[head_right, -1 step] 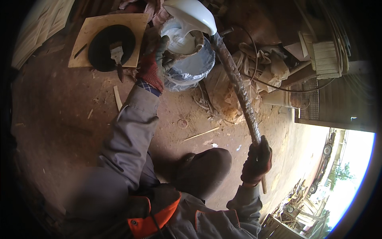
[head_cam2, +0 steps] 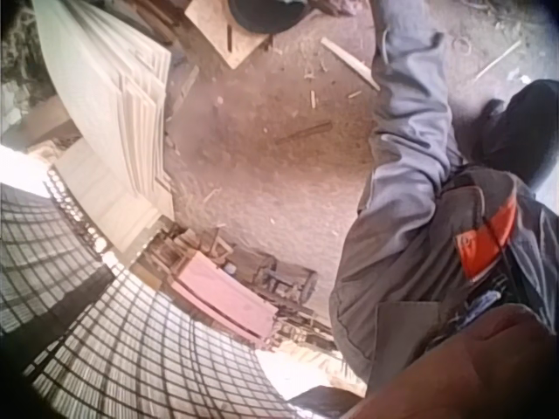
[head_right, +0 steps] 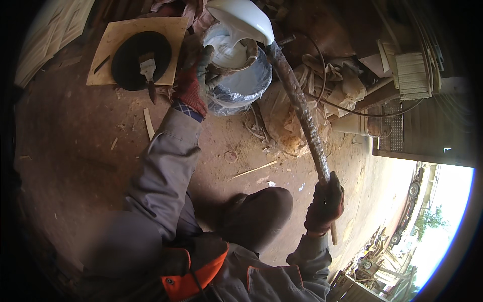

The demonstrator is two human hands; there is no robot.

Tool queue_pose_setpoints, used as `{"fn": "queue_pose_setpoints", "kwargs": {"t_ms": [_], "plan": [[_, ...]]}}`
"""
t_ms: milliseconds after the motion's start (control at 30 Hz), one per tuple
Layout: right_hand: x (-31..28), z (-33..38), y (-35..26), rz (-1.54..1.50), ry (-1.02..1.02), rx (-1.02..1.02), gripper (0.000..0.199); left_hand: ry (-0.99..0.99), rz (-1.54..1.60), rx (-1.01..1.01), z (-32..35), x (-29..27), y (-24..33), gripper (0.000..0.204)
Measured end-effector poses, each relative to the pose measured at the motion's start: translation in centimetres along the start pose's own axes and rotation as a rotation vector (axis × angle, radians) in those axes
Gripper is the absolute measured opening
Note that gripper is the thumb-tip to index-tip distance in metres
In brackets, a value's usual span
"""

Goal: The person squats in a cluttered workshop, pours a white liquid from a small container into a larger bucket, and stirs the mixture with a stick. They then place the lid on the bucket and set it aside.

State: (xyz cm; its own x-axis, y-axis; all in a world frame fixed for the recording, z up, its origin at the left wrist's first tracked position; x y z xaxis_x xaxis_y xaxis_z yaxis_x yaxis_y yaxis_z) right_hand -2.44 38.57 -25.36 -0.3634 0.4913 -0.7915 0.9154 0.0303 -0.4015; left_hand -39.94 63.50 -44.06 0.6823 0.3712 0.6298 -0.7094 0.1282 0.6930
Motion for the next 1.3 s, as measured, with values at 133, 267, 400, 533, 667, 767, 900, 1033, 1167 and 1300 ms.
{"fn": "queue_pose_setpoints", "kwargs": {"t_ms": [133, 267, 400, 533, 667, 767, 900, 1033, 1167, 1300], "plan": [[-0.3, 0.0, -0.4, 0.031, -0.003, -0.015, 0.039, -0.023, -0.014, 0.022, -0.6, -0.1, -0.1, 0.057], [-0.4, -0.3, -0.8, 0.051, 0.007, -0.032, 0.039, 0.004, -0.033, 0.039, -0.7, -0.3, -0.1, 0.054], [-0.6, -0.5, -1.2, 0.09, 0.025, -0.074, 0.039, 0.009, 0.01, 0.021, -0.2, 0.0, 0.0, 0.056], [-0.9, -0.4, -0.4, 0.035, 0.021, 0.027, 0.038, 0.018, 0.008, 0.024, 0.2, 0.1, 0.2, 0.06], [-1.2, -0.6, -0.1, 0.046, 0.07, 0.006, 0.039, -0.006, 0.02, 0.076, -0.4, 0.0, 0.2, 0.064], [-1.7, -0.8, 0.2, 0.028, 0.112, 0.042, 0.04, -0.015, -0.044, 0.093, -1.7, -0.8, -0.5, 0.068], [-2.7, -1.4, -0.4, 0.11, 0.138, 0.005, 0.039, -0.02, -0.168, 0.164, -3.6, -2.8, -2.6, 0.07], [-3.1, -1.8, -1.0, 0.074, 0.166, -0.02, 0.037, -0.083, -0.253, 0.344, -6.4, -4.6, -4.5, 0.07], [-3.2, -1.6, -0.6, 0.034, 0.168, 0.003, 0.036, -0.096, -0.306, 0.396, -8.2, -5.7, -5.7, 0.07], [-2.9, -1.2, -0.2, 0.031, 0.16, -0.015, 0.038, -0.049, -0.294, 0.342, -7.3, -4.9, -4.4, 0.068]]}}
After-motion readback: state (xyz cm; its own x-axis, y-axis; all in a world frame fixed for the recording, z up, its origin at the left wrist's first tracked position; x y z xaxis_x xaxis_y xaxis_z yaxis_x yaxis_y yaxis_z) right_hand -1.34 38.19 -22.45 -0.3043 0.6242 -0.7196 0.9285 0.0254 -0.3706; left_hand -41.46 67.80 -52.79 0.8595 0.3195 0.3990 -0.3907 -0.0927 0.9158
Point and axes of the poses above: each hand's wrist, its own z-axis away from the middle knuckle, its own x-axis out of the palm, y = z × x, the point moved 7 cm from there along -z, towards the middle knuckle
